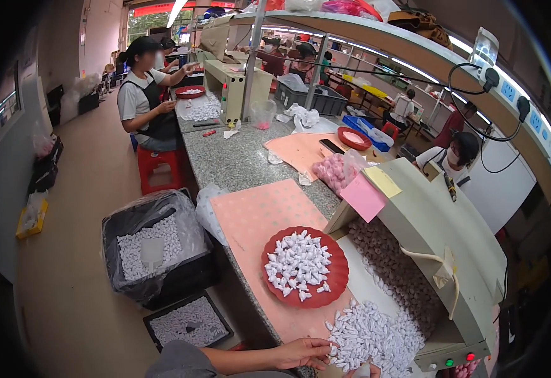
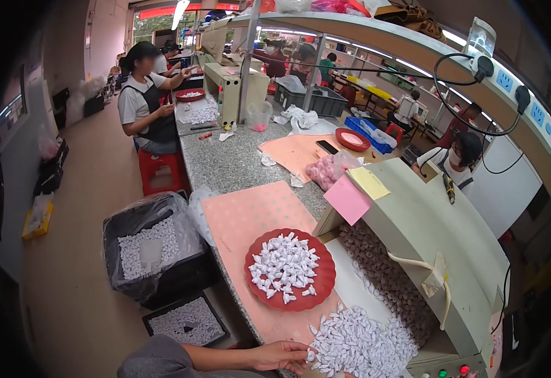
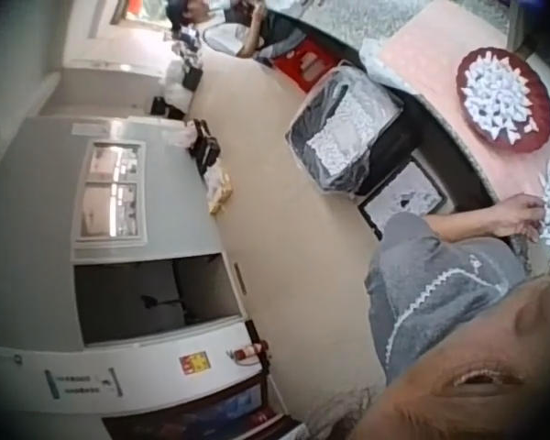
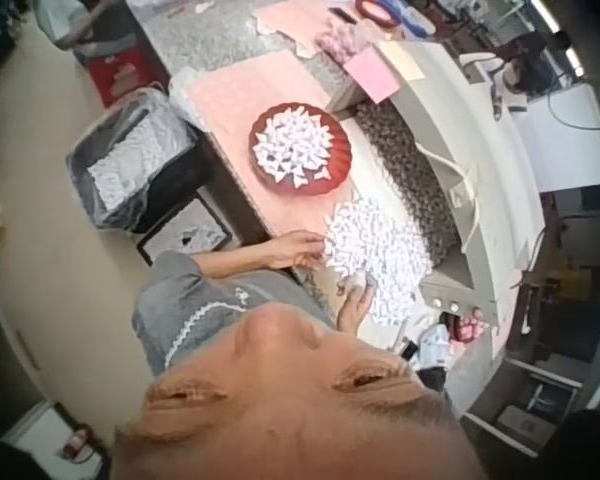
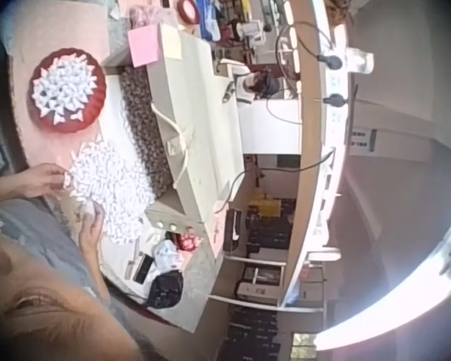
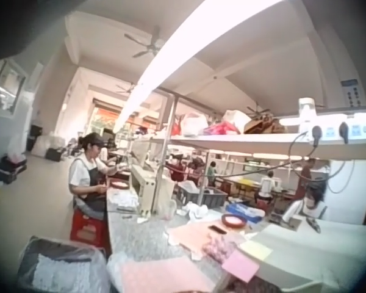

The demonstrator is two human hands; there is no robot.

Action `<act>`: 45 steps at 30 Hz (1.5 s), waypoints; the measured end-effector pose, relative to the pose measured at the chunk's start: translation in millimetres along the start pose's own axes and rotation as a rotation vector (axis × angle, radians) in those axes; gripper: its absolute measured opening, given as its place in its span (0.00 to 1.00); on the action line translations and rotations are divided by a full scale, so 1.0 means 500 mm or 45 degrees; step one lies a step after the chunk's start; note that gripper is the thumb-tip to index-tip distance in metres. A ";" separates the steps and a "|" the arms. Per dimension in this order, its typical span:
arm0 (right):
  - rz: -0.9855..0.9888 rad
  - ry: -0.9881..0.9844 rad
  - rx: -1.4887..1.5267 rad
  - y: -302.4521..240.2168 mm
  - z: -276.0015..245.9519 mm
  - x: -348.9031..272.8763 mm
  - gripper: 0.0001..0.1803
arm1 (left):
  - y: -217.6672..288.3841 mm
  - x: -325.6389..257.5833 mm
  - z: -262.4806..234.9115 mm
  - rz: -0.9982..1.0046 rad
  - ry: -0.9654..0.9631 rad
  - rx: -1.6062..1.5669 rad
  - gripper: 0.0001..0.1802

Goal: Applying glue to small plastic parts and assembling them on a production line workbench.

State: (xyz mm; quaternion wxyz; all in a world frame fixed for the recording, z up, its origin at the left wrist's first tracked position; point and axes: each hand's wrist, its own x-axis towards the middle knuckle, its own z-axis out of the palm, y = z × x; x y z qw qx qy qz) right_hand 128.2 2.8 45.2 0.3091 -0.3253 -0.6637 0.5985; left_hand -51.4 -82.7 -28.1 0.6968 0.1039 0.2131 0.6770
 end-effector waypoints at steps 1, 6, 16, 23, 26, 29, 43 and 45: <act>-0.069 0.034 -0.025 0.005 -0.005 -0.007 0.15 | -0.010 0.001 0.004 -0.012 0.002 0.000 0.18; -0.054 0.165 0.070 0.005 -0.016 -0.012 0.12 | -0.027 0.020 0.022 -0.138 -0.084 -0.040 0.20; -0.062 0.359 0.249 0.015 -0.070 0.020 0.07 | -0.007 0.048 0.061 -0.128 0.072 0.008 0.18; -0.317 0.187 -0.136 0.033 -0.118 -0.003 0.17 | -0.045 0.064 0.075 -0.198 0.147 0.008 0.18; -0.359 0.194 -0.199 0.045 -0.127 -0.005 0.19 | -0.050 0.073 0.085 -0.234 0.264 0.084 0.18; -0.418 0.187 -0.305 0.047 -0.132 -0.002 0.18 | -0.055 0.079 0.078 -0.260 0.222 0.031 0.18; -0.486 0.111 -0.477 0.054 -0.129 0.022 0.20 | -0.051 0.096 0.079 -0.303 0.283 0.043 0.21; -0.505 0.117 -0.488 0.054 -0.128 0.021 0.20 | -0.052 0.096 0.078 -0.304 0.286 0.048 0.21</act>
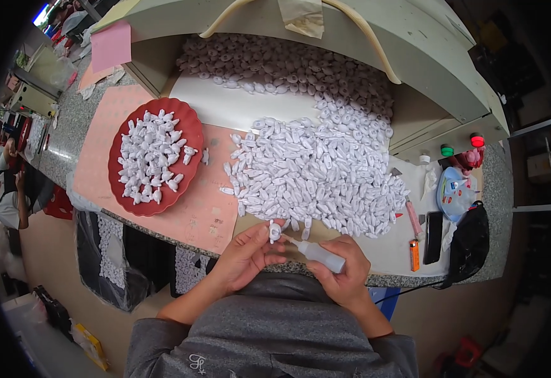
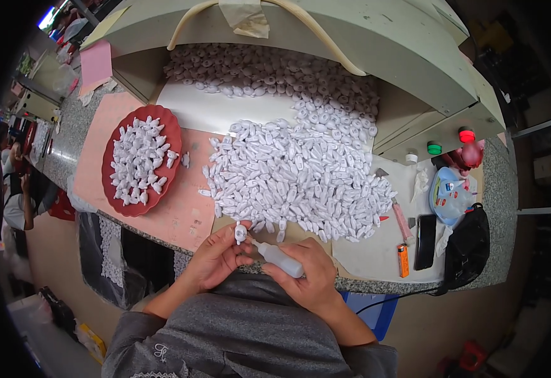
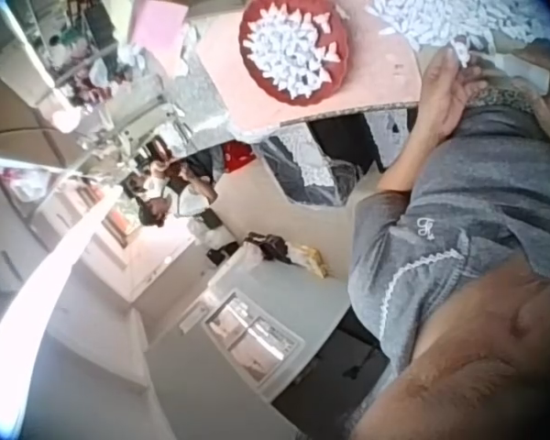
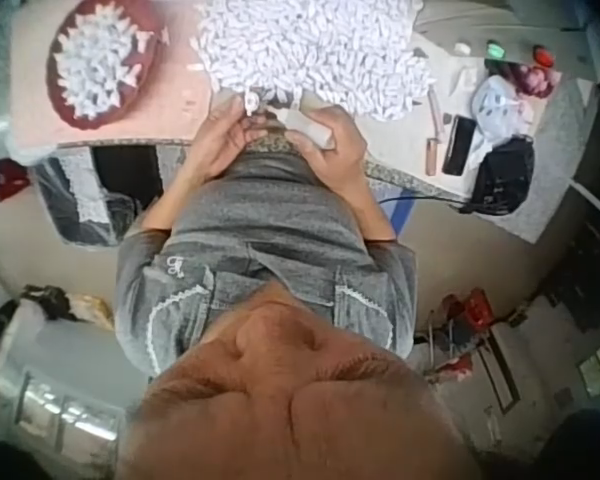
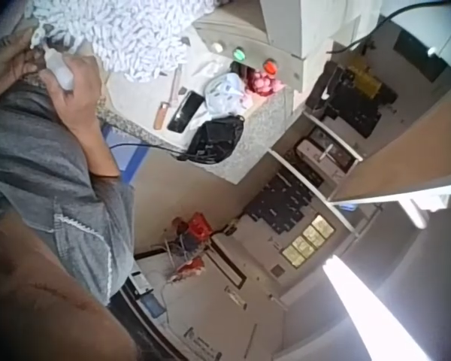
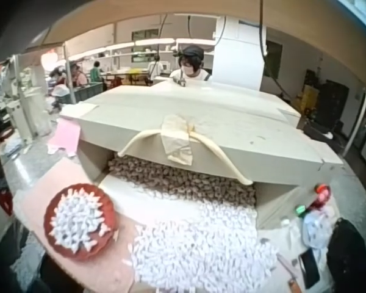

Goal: Applying glue to small plastic parts and assembling them on a production line workbench.

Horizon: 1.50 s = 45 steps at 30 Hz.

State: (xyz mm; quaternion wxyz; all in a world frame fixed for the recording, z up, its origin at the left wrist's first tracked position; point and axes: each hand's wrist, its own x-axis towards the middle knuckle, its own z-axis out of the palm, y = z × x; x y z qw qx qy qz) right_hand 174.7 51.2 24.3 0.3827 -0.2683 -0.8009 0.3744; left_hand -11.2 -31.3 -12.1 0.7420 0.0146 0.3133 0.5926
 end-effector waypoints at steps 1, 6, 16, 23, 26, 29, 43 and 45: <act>0.001 -0.001 0.000 0.000 0.001 0.000 0.20 | -0.001 0.000 -0.001 -0.001 0.003 0.007 0.21; -0.005 0.001 -0.009 -0.002 0.002 0.000 0.20 | -0.002 -0.001 -0.009 -0.001 -0.059 -0.002 0.20; 0.016 -0.005 0.001 -0.006 0.001 0.000 0.20 | -0.002 -0.004 0.004 -0.003 -0.012 0.023 0.22; 0.013 0.012 0.023 -0.006 0.001 -0.004 0.19 | -0.001 -0.005 0.000 -0.015 -0.013 0.016 0.21; 0.015 0.014 0.025 -0.006 0.002 -0.004 0.19 | -0.002 -0.005 0.000 -0.015 -0.020 0.016 0.22; 0.007 0.020 0.025 -0.004 0.002 -0.006 0.19 | -0.003 -0.007 0.001 -0.014 -0.019 0.032 0.22; 0.181 -0.010 0.136 -0.019 -0.008 0.005 0.15 | -0.003 -0.009 0.002 0.052 -0.019 0.065 0.20; 0.205 -0.029 0.139 -0.021 -0.011 0.008 0.14 | -0.001 -0.011 0.005 0.063 -0.005 0.071 0.19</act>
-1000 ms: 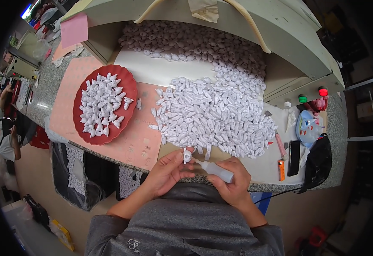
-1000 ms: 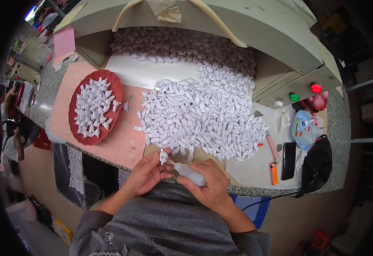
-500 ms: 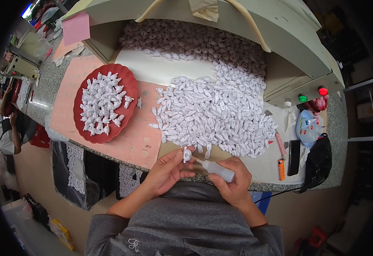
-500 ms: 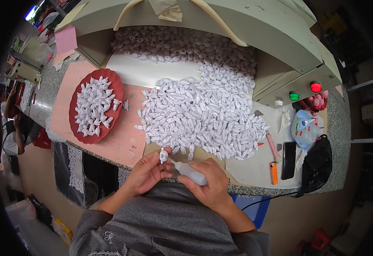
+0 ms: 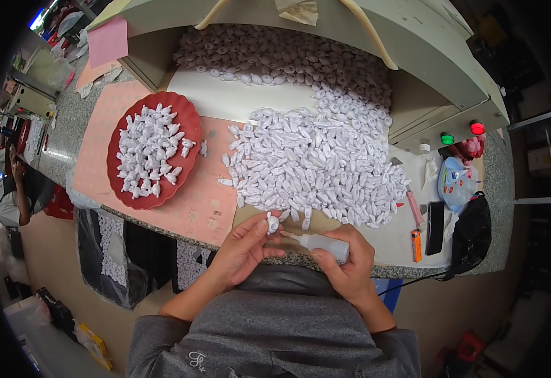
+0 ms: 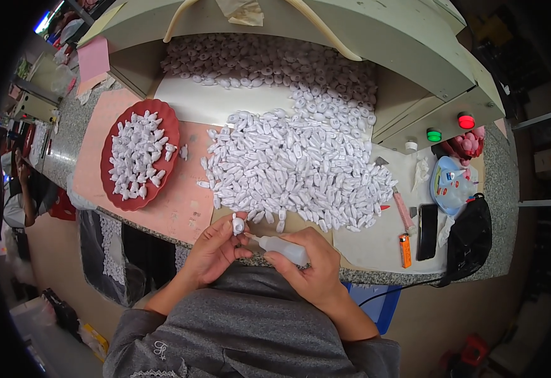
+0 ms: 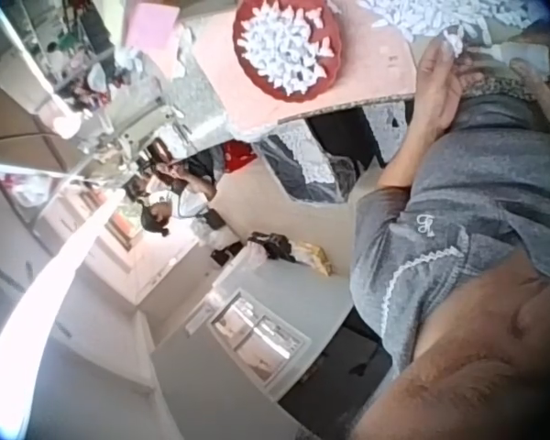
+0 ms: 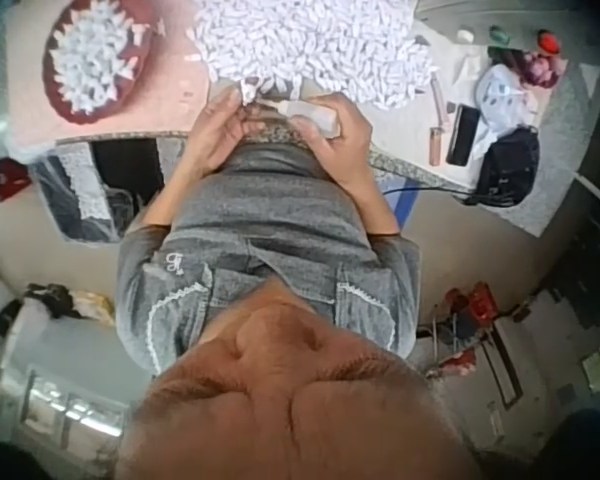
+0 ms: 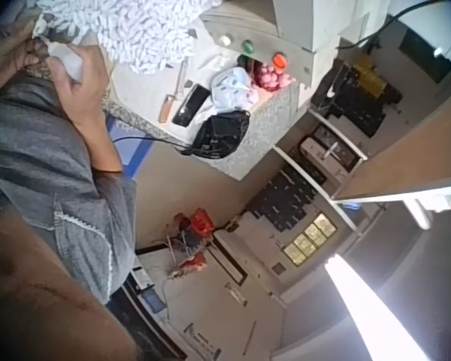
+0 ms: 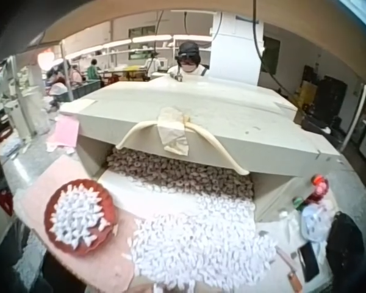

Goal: Applying glue to small plastic parts and assembling them on a production line workbench.

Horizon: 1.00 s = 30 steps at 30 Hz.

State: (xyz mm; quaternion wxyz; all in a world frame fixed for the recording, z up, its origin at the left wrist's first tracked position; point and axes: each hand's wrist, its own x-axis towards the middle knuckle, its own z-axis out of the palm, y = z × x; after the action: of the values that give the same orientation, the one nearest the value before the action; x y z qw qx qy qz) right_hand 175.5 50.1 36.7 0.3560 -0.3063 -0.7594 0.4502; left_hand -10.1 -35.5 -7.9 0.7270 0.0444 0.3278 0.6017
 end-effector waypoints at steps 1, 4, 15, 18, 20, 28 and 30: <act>0.001 0.001 0.000 -0.001 -0.001 0.001 0.14 | 0.000 -0.001 0.001 0.012 0.012 0.007 0.19; -0.005 0.008 -0.032 -0.003 -0.001 0.001 0.13 | -0.001 -0.003 0.000 0.021 0.032 0.002 0.18; -0.112 0.057 -0.084 0.004 0.003 0.001 0.15 | -0.001 0.003 -0.003 -0.130 -0.041 -0.126 0.19; -0.112 0.022 -0.073 0.005 0.005 0.001 0.16 | 0.000 0.004 -0.002 -0.174 -0.045 -0.160 0.18; -0.089 0.016 -0.065 0.007 0.006 -0.001 0.16 | 0.000 0.004 -0.002 -0.202 -0.039 -0.175 0.18; 0.452 0.075 0.310 0.039 -0.014 -0.019 0.13 | 0.030 -0.011 -0.023 0.066 0.078 -0.115 0.18; 0.626 0.022 0.386 0.064 -0.006 -0.025 0.13 | 0.036 -0.014 -0.040 0.104 0.074 -0.143 0.17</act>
State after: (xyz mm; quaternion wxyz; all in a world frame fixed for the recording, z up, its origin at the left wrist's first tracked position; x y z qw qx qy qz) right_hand 189.7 54.6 5.5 0.2844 -0.4282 -0.5835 0.6288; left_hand -36.6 -43.4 -12.3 0.6933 -0.0006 0.3126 0.6493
